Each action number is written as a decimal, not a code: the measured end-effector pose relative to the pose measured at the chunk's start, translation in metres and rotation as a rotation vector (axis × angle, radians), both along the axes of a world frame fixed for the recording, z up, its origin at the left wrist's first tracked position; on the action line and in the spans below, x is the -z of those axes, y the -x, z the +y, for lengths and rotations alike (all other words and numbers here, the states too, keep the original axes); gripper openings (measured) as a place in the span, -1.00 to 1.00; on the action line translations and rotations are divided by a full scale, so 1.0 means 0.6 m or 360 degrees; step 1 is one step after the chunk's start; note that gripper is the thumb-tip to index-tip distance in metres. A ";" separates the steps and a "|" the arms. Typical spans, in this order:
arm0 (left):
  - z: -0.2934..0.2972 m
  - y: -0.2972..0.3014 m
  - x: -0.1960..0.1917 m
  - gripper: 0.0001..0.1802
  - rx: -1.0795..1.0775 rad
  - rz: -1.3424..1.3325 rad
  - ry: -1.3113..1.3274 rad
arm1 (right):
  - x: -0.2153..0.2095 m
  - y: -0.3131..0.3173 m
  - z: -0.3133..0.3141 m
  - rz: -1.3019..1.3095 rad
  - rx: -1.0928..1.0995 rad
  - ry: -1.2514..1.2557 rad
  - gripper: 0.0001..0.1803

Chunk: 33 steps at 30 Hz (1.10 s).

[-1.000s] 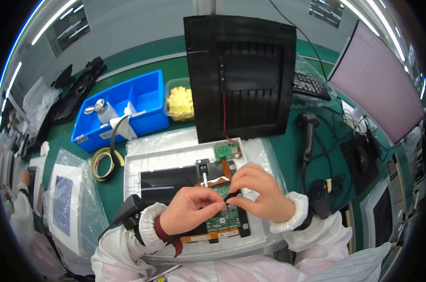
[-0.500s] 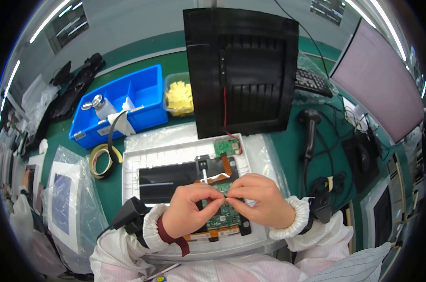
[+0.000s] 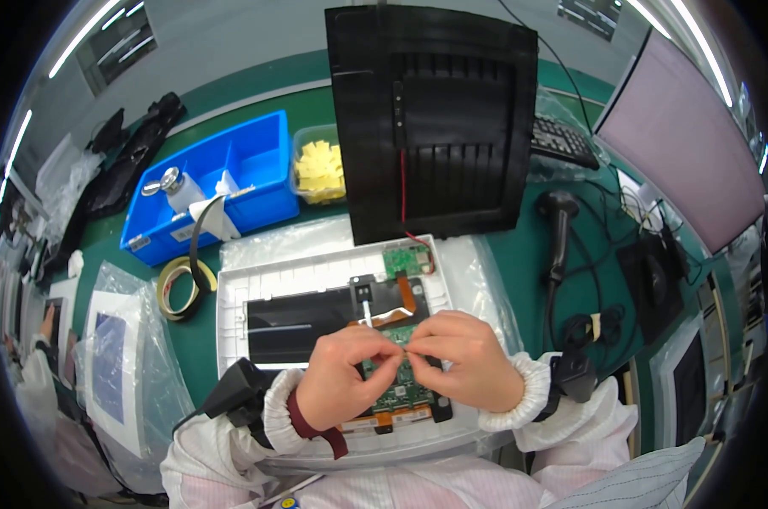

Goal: The person assembles an electronic device by hand, connecting internal ribbon cables to a circuit board and placing components inside the device.

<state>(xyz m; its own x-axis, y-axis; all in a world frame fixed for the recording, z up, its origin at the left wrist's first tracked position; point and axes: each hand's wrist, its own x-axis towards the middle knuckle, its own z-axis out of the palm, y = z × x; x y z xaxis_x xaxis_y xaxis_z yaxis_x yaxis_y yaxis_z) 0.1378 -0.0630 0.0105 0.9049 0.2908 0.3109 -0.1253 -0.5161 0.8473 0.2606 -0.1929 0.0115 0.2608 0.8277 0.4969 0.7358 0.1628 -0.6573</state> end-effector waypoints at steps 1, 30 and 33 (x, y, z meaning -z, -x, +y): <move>0.000 0.000 0.001 -0.96 0.0000 0.0002 0.0002 | 0.000 0.000 0.000 -0.0001 0.0004 0.0006 -0.93; 0.290 -0.152 -0.038 -0.83 -0.0781 0.0108 -0.0070 | -0.005 -0.099 -0.010 0.2001 -0.0026 -0.0112 -0.87; 0.327 -0.190 -0.006 -0.79 -0.0882 0.0084 -0.0381 | -0.002 -0.102 -0.010 0.2011 -0.0026 -0.0080 -0.87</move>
<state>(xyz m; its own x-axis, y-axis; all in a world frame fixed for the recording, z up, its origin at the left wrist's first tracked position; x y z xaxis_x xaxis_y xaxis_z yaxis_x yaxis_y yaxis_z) 0.2521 0.1330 0.0143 0.6546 0.6507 0.3849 0.2558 -0.6697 0.6972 0.3220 -0.1987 0.0130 0.5655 0.8226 -0.0596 -0.4012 0.2113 -0.8913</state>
